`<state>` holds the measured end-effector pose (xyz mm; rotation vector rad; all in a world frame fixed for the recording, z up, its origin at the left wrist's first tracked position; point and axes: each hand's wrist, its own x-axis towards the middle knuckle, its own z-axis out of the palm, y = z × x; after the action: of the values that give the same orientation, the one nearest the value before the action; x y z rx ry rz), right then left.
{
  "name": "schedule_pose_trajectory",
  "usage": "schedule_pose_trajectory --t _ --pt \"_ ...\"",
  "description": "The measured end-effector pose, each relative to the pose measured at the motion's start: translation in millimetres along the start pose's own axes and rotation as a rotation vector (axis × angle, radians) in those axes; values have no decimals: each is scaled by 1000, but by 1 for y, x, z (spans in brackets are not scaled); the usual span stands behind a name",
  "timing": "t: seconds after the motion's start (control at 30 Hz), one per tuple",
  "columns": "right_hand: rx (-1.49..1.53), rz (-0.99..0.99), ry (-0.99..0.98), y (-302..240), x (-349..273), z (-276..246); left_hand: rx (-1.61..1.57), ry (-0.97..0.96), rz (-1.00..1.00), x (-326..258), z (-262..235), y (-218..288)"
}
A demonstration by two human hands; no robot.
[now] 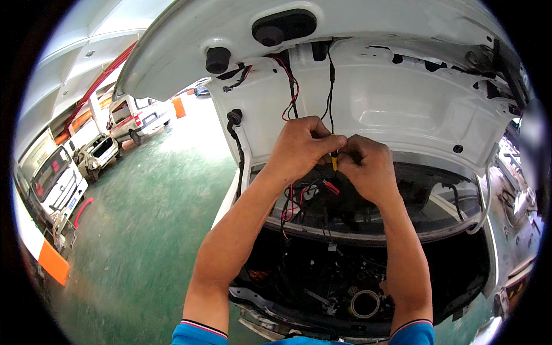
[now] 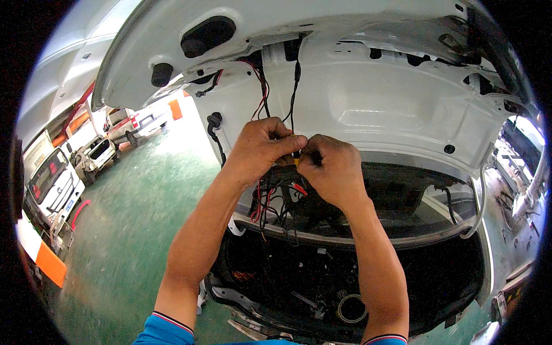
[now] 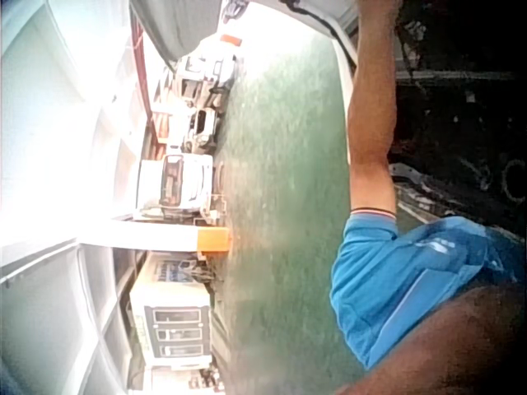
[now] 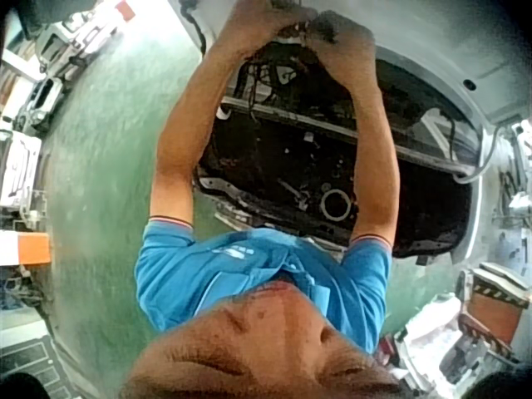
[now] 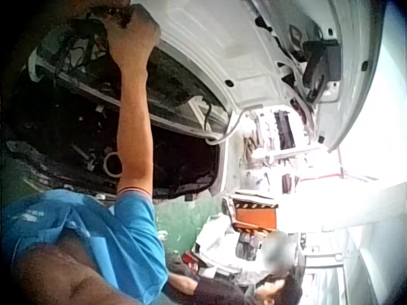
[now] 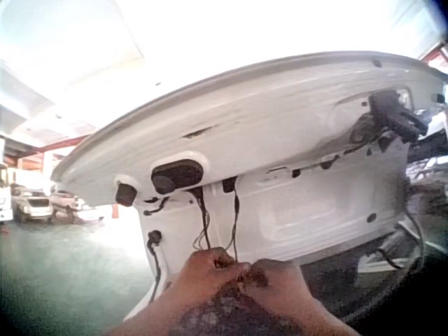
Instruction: The person works under the open trunk lid of a white car, using a screwdriver to remove fasteners and then manipulating and connecting electrical wires and connectors. They repeatedly strip, twist, and join wires, securing connections with tape.
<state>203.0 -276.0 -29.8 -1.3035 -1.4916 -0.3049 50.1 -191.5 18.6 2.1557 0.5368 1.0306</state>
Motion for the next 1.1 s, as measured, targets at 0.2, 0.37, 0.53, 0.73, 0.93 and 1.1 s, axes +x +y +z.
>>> schedule_pose_trajectory --t 0.2,0.37,0.53,0.73,0.93,1.1 --pt "118 3 27 4 -3 5 -238 -76 -40 1 -2 -12" --pt "194 24 49 11 -4 12 -292 -89 -18 1 -3 -15" --pt "315 98 82 24 -6 13 -291 -73 20 -1 -6 -19" --pt "544 342 5 23 -12 8 -387 -82 -40 -1 -8 -26" --pt "689 399 36 21 -23 9 -465 -100 -66 -5 -10 -34" --pt "664 328 25 26 -29 11 -483 -92 -101 -4 -11 -40"
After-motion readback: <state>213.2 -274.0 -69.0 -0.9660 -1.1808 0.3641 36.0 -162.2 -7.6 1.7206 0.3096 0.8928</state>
